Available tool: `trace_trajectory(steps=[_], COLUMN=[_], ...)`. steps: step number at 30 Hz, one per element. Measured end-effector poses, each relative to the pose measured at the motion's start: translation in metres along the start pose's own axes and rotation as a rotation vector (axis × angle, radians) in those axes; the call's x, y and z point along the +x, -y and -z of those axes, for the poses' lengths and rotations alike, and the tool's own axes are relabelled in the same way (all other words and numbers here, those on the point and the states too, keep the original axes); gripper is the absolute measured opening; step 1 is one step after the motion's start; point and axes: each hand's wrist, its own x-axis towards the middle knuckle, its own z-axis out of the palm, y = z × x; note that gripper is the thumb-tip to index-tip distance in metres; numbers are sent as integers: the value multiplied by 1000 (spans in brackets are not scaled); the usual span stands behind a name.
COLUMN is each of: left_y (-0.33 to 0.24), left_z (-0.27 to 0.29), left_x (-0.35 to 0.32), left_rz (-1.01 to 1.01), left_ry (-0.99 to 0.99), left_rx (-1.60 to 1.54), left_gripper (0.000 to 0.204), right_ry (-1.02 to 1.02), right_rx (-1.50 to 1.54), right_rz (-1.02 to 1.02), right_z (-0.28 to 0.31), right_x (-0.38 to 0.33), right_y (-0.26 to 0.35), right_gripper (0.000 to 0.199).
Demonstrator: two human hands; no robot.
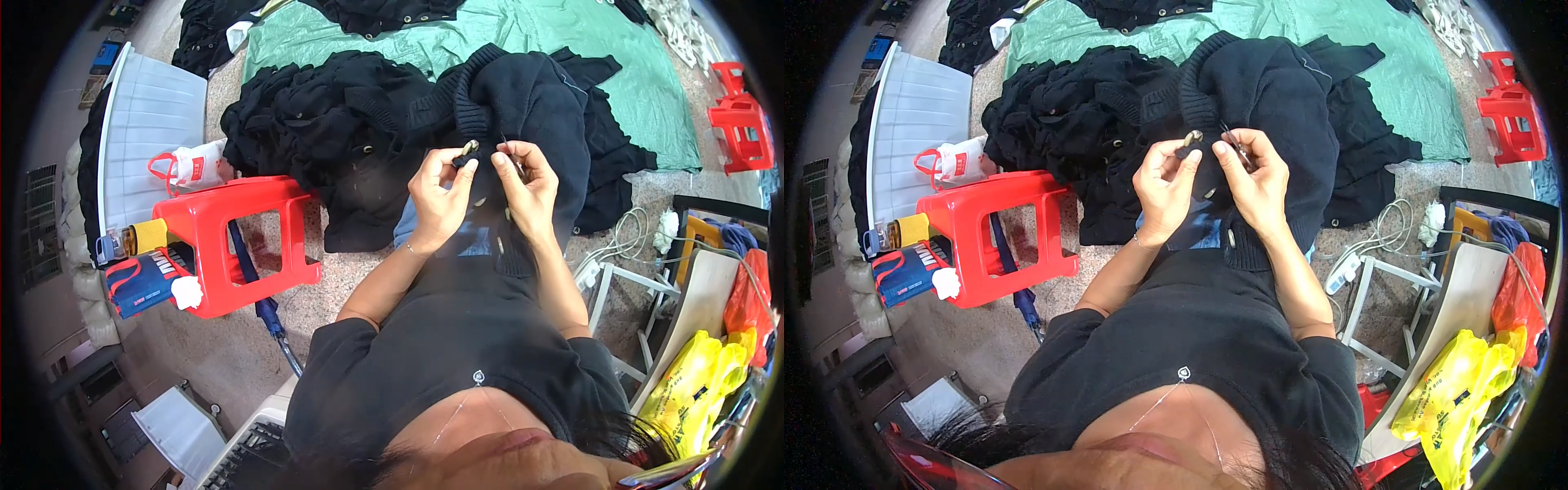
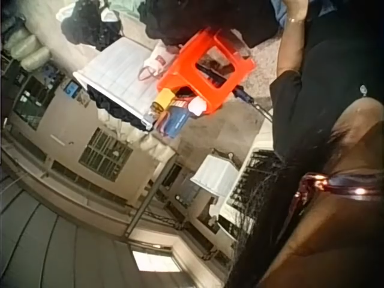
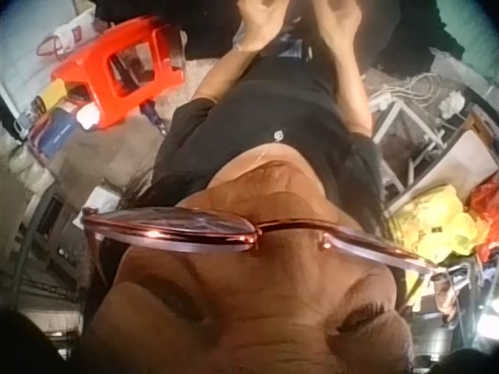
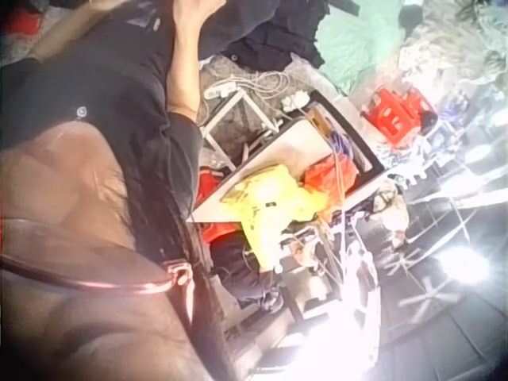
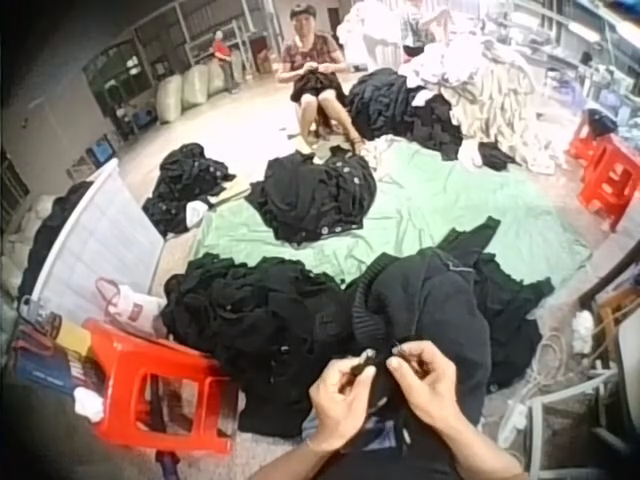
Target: Fastening gold buttons on black clothing items in a garment factory.
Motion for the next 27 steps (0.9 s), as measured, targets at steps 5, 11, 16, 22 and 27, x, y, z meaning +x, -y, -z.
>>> trace_trajectory(steps=[5,11,16,22,27], left_y=[-2,-10,-4,1,-6], left_z=[1,-1,8,6,5], left_x=[-2,-1,3,3,2], left_rz=[-133,130,163,228,188], left_ry=[29,-10,13,2,14], left_rx=[177,-117,-109,-295,-245], left_gripper=[16,16,18,21,20], right_ry=[88,80,41,83,91], right_rx=[62,-26,-276,-458,-489], right_rz=[-24,-11,219,293,365], right_z=[-11,-10,1,9,8], right_x=[2,-7,-8,-2,0], right_y=[6,5,9,12,11], right_gripper=[14,7,19,18,15])
